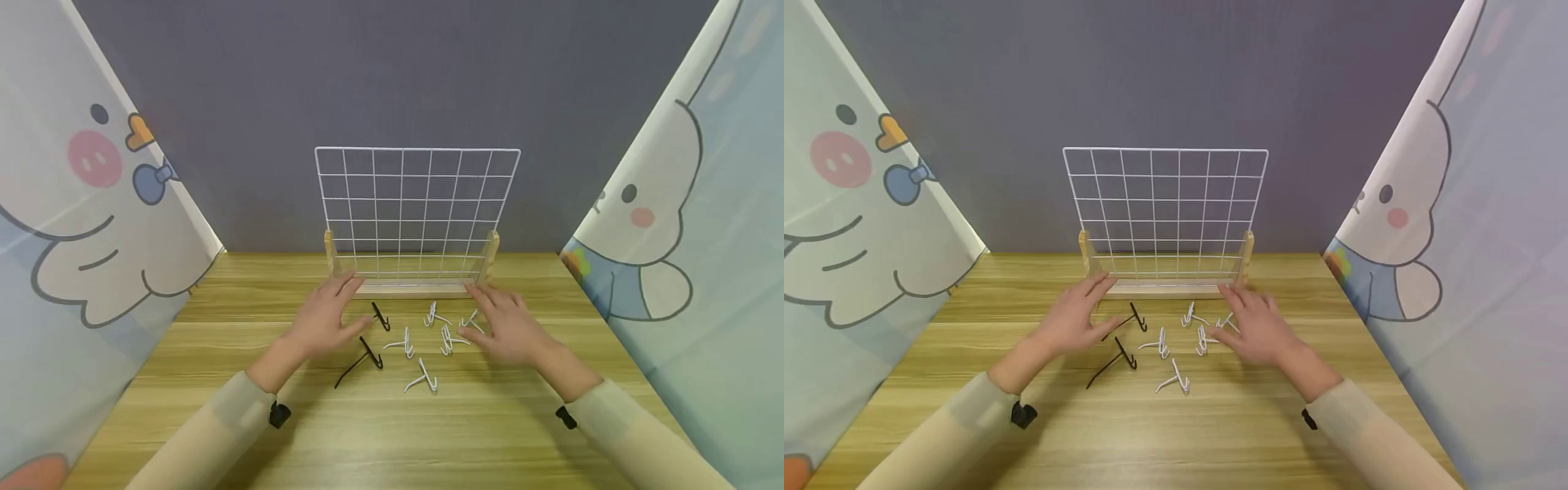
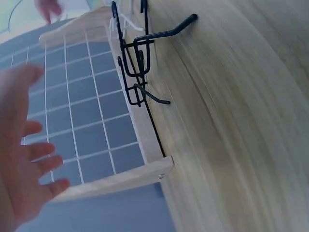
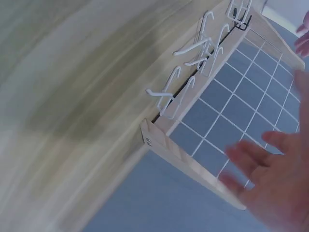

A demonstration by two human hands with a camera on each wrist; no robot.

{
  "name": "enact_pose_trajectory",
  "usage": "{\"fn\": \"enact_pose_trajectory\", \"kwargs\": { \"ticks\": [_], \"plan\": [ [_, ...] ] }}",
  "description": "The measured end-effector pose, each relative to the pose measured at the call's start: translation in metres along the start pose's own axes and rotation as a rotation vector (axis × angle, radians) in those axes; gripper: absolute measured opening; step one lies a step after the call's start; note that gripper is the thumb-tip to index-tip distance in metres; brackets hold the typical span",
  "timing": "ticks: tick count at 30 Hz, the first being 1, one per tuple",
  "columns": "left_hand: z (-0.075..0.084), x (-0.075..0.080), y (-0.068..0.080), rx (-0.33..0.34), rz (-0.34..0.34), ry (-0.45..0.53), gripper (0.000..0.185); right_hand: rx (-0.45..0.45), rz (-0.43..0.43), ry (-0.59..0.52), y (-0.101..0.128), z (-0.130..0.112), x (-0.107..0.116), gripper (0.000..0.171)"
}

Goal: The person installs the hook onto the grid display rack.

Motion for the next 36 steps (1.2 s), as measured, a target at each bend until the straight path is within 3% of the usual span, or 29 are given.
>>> {"fn": "enact_pose_trajectory", "kwargs": {
  "ticks": [4, 8, 11, 14, 17, 24, 29, 36],
  "plan": [
    [-0.016, 0.009, -0.006, 0.07, 0.177, 0.277, 0.058, -0.01, 0.07, -0.141, 0.002, 0.005, 0.004, 0.056],
    [-0.038, 0.016, -0.015, 0.171, 0.307, 0.557, 0.043, -0.019, 0.088, -0.216, 0.003, 0.01, 0.004, 0.046],
    [-0.055, 0.02, -0.024, 0.244, 0.406, 0.679, 0.037, -0.019, 0.093, -0.221, 0.004, 0.014, 0.002, 0.045],
    [-0.07, 0.022, -0.038, 0.3, 0.486, 0.723, 0.039, -0.023, 0.094, -0.229, 0.004, 0.017, 0.0, 0.042],
    [-0.082, 0.023, -0.053, 0.331, 0.499, 0.766, 0.044, -0.022, 0.096, -0.232, 0.004, 0.019, -0.003, 0.041],
    [-0.098, 0.015, -0.083, 0.393, 0.431, 0.975, 0.043, 0.0, 0.101, -0.229, 0.003, 0.021, -0.008, 0.037],
    [-0.103, 0.007, -0.093, 0.373, 0.456, 1.073, 0.035, 0.013, 0.108, -0.228, 0.003, 0.022, -0.01, 0.037],
    [-0.102, 0.001, -0.096, 0.338, 0.481, 1.084, 0.032, 0.008, 0.104, -0.224, 0.005, 0.023, -0.011, 0.036]
  ]
}}
Point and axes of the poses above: each hand's wrist, its own y-axis away from the middle knuckle, its own x-axis out of the back of the hand, z = x × y, the point moved 5 cm from there along -y, towards the middle knuckle, and after that the axes turned 5 degrees about -y, right-handed, at the moved point
